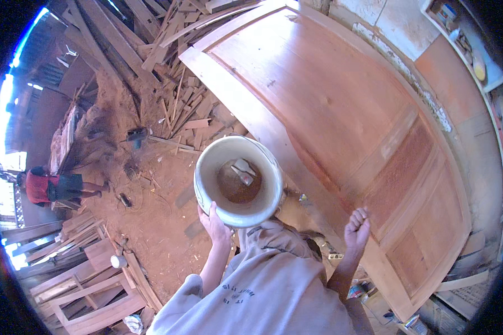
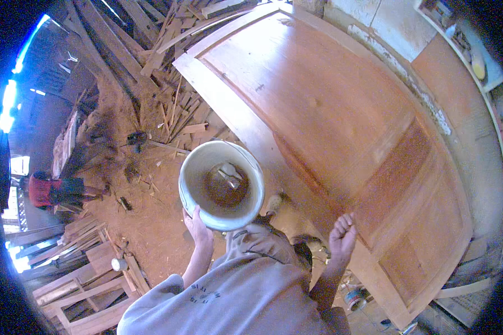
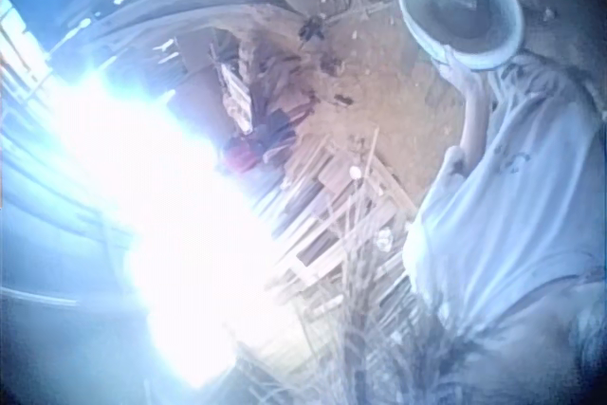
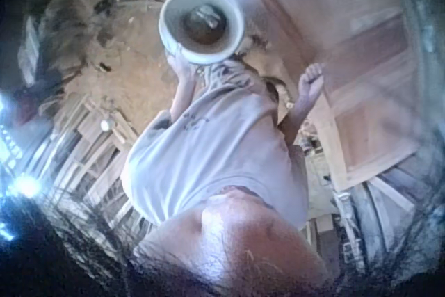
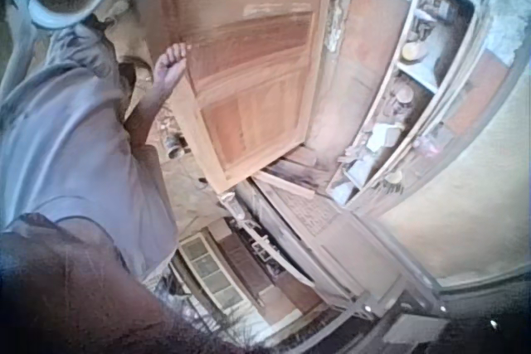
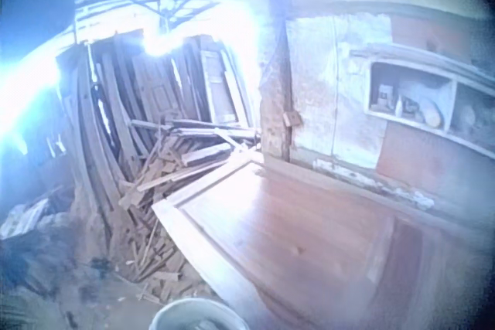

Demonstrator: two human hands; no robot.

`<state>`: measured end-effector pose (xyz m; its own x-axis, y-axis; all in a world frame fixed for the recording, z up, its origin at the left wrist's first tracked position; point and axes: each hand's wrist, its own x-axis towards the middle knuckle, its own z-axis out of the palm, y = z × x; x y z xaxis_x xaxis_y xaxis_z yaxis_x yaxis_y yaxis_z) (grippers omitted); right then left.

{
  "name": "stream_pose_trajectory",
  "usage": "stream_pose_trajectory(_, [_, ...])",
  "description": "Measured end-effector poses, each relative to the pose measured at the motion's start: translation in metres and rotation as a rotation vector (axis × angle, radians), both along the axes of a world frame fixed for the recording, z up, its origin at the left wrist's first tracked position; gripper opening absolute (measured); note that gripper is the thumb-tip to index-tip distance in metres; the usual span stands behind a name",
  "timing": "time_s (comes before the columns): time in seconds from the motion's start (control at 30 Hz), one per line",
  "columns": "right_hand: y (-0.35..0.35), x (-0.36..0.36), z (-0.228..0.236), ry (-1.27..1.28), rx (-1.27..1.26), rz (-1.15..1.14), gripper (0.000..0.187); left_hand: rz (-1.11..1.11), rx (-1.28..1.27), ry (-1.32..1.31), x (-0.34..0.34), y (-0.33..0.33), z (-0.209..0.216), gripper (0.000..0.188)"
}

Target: The person applies a substance from a bucket to the joints and gaps of a large wooden panel by hand, smoothing it into the crevices.

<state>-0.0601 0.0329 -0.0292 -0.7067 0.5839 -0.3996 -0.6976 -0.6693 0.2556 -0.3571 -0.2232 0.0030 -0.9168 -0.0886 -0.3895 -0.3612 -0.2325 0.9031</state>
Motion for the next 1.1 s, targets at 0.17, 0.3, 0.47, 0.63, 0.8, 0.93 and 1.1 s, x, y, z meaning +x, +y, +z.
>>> stream_pose_trajectory(0.17, [-0.004, -0.095, 0.027, 0.013, 0.078, 0.268, 0.036, -0.102, -0.076, 0.030, -0.035, -0.007, -0.006, 0.040])
stream_pose_trajectory(0.3, [0.003, -0.105, 0.018, -0.026, 0.070, 0.332, 0.035, -0.087, 0.059, -0.030, -0.037, -0.004, -0.019, 0.048])
stream_pose_trajectory(0.47, [0.025, -0.101, -0.005, -0.060, -0.113, 0.216, 0.033, 0.103, 0.027, -0.143, -0.027, -0.023, -0.031, 0.044])
stream_pose_trajectory(0.63, [0.064, -0.113, -0.017, 0.022, -0.104, 0.215, 0.030, 0.222, -0.058, -0.137, -0.025, -0.036, -0.036, 0.046])
stream_pose_trajectory(0.8, [0.097, -0.151, -0.020, -0.106, -0.099, 0.276, 0.030, 0.278, -0.097, -0.105, -0.032, -0.032, -0.039, 0.048])
stream_pose_trajectory(0.93, [0.117, -0.171, -0.023, -0.062, 0.009, 0.294, 0.032, 0.415, -0.072, -0.220, -0.057, -0.018, -0.038, 0.049])
stream_pose_trajectory(1.1, [0.149, -0.256, -0.029, -0.090, -0.058, 0.308, 0.033, 0.384, -0.065, -0.229, -0.119, -0.010, -0.067, 0.051])
